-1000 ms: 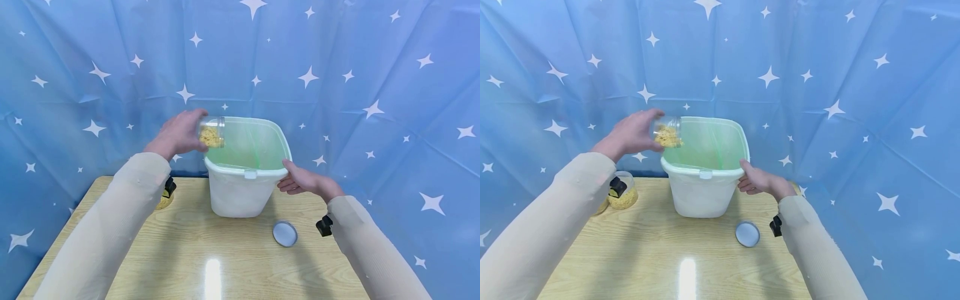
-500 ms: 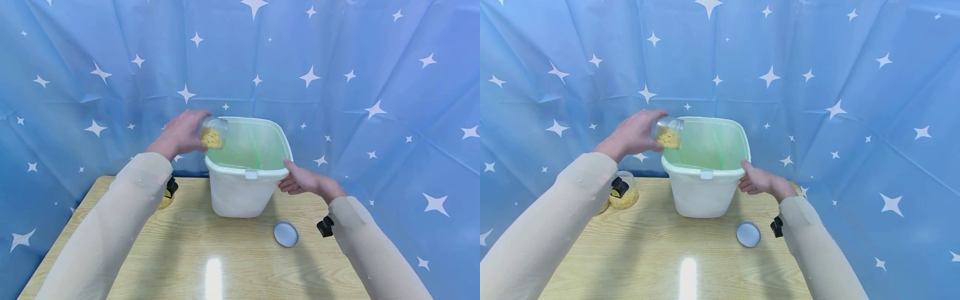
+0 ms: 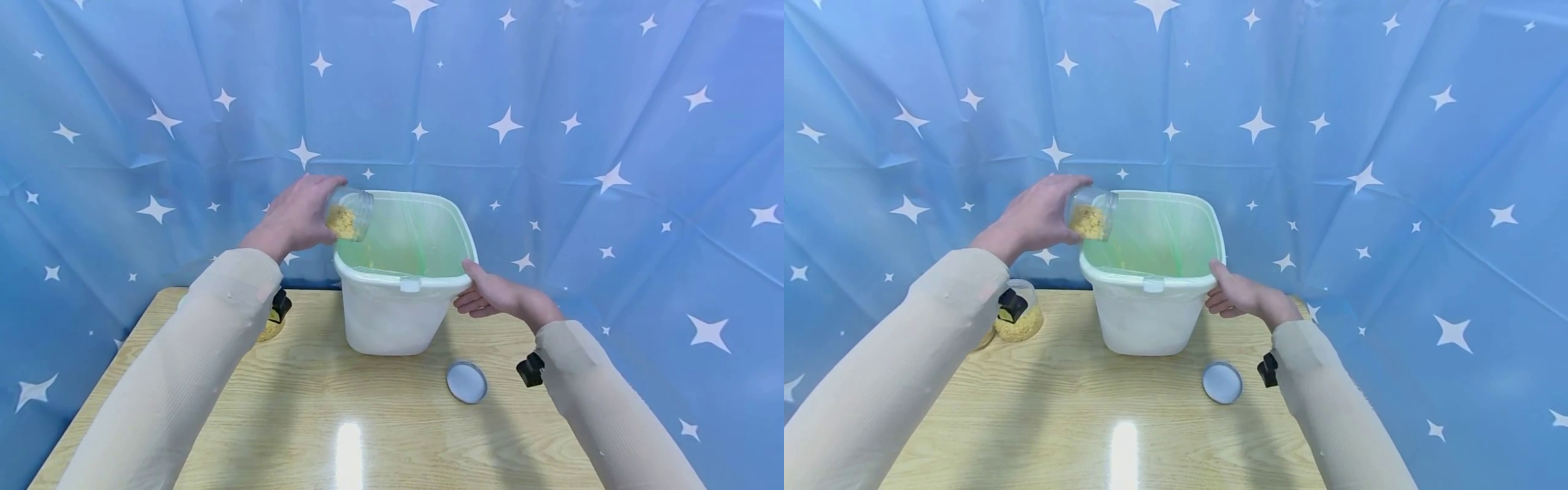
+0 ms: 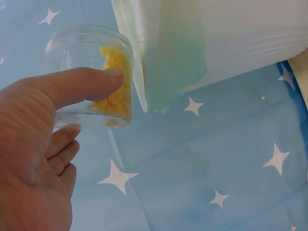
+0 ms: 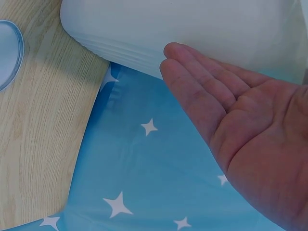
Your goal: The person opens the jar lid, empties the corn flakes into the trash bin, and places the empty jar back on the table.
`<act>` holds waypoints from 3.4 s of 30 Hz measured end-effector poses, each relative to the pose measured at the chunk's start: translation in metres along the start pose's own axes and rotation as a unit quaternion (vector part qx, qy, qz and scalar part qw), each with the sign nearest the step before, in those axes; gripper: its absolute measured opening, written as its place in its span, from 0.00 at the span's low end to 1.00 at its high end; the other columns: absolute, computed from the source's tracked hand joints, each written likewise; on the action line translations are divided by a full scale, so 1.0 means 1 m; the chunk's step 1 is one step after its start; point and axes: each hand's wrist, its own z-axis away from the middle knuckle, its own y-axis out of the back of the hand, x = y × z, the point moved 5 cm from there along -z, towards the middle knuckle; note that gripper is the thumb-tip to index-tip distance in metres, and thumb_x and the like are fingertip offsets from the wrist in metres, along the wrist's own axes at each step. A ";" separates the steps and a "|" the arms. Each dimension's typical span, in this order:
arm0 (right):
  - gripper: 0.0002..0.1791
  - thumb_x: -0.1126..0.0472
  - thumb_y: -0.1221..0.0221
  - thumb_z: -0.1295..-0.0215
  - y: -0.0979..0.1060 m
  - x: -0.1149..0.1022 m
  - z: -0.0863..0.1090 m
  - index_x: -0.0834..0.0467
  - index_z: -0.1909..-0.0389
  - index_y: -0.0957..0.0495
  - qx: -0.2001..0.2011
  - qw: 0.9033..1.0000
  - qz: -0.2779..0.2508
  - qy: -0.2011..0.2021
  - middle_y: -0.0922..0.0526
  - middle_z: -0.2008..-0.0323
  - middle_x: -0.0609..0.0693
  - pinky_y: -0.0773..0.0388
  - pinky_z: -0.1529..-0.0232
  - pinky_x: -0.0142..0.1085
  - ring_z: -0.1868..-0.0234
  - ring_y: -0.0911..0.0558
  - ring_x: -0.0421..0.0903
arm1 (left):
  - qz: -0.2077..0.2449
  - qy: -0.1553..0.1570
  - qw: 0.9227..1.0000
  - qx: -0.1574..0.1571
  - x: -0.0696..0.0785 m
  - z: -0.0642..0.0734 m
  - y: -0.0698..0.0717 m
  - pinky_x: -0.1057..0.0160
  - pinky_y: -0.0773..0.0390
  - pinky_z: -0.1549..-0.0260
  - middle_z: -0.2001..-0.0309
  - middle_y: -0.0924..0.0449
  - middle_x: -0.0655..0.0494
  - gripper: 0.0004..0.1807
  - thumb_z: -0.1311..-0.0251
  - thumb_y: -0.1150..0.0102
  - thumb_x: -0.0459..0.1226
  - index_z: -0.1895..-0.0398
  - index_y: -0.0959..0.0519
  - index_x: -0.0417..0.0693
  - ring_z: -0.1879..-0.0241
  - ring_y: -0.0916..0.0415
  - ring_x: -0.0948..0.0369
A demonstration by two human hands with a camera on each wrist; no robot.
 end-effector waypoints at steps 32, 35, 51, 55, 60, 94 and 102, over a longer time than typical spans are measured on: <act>0.48 0.34 0.83 0.27 -0.001 0.001 0.000 0.70 0.32 0.39 0.003 1.000 -0.008 0.003 0.31 0.35 0.71 0.29 0.34 0.50 0.34 0.28 0.63 | -0.026 -0.035 0.999 0.011 0.012 -0.001 -0.001 0.45 0.48 0.26 0.30 0.35 0.49 0.49 0.58 0.28 0.31 0.28 0.38 0.54 0.27 0.45 0.49; 0.49 0.33 0.83 0.27 -0.001 0.000 0.001 0.70 0.33 0.39 0.001 1.000 -0.006 0.004 0.31 0.35 0.71 0.29 0.33 0.50 0.34 0.28 0.63 | -0.023 -0.030 0.999 0.010 0.012 -0.001 -0.001 0.42 0.43 0.29 0.30 0.35 0.49 0.50 0.59 0.26 0.31 0.28 0.38 0.54 0.26 0.46 0.47; 0.49 0.32 0.83 0.28 0.000 0.001 0.000 0.69 0.32 0.40 0.005 1.000 -0.002 0.004 0.32 0.34 0.70 0.29 0.34 0.49 0.34 0.28 0.63 | -0.030 -0.032 0.999 0.012 0.015 -0.003 0.001 0.43 0.46 0.27 0.30 0.35 0.49 0.50 0.59 0.30 0.28 0.27 0.39 0.53 0.26 0.46 0.48; 0.50 0.31 0.83 0.29 0.000 0.001 0.000 0.69 0.32 0.40 0.004 1.000 -0.002 0.006 0.32 0.34 0.70 0.29 0.34 0.49 0.34 0.28 0.63 | -0.039 -0.035 0.999 0.005 0.017 -0.004 0.001 0.45 0.48 0.26 0.29 0.36 0.49 0.51 0.58 0.31 0.27 0.26 0.41 0.53 0.26 0.46 0.48; 0.49 0.33 0.83 0.27 0.000 0.002 0.001 0.70 0.32 0.40 -0.002 1.000 -0.007 0.009 0.32 0.34 0.71 0.30 0.33 0.50 0.34 0.28 0.63 | -0.043 -0.037 0.998 0.002 0.020 -0.007 0.003 0.43 0.42 0.29 0.28 0.37 0.49 0.51 0.58 0.30 0.27 0.26 0.41 0.54 0.26 0.46 0.48; 0.48 0.34 0.84 0.27 -0.002 -0.001 0.001 0.71 0.32 0.40 -0.005 1.000 -0.010 0.011 0.32 0.35 0.72 0.30 0.33 0.50 0.34 0.29 0.64 | -0.017 -0.027 0.999 0.001 0.017 -0.001 0.004 0.38 0.40 0.32 0.29 0.36 0.50 0.53 0.60 0.26 0.32 0.26 0.41 0.54 0.26 0.46 0.48; 0.49 0.34 0.84 0.27 -0.001 0.000 0.001 0.71 0.32 0.40 -0.003 1.000 -0.011 0.008 0.32 0.35 0.71 0.30 0.33 0.49 0.34 0.29 0.63 | 0.011 -0.010 1.000 -0.003 0.011 0.005 0.002 0.38 0.40 0.32 0.26 0.40 0.52 0.56 0.58 0.25 0.40 0.24 0.46 0.56 0.25 0.48 0.48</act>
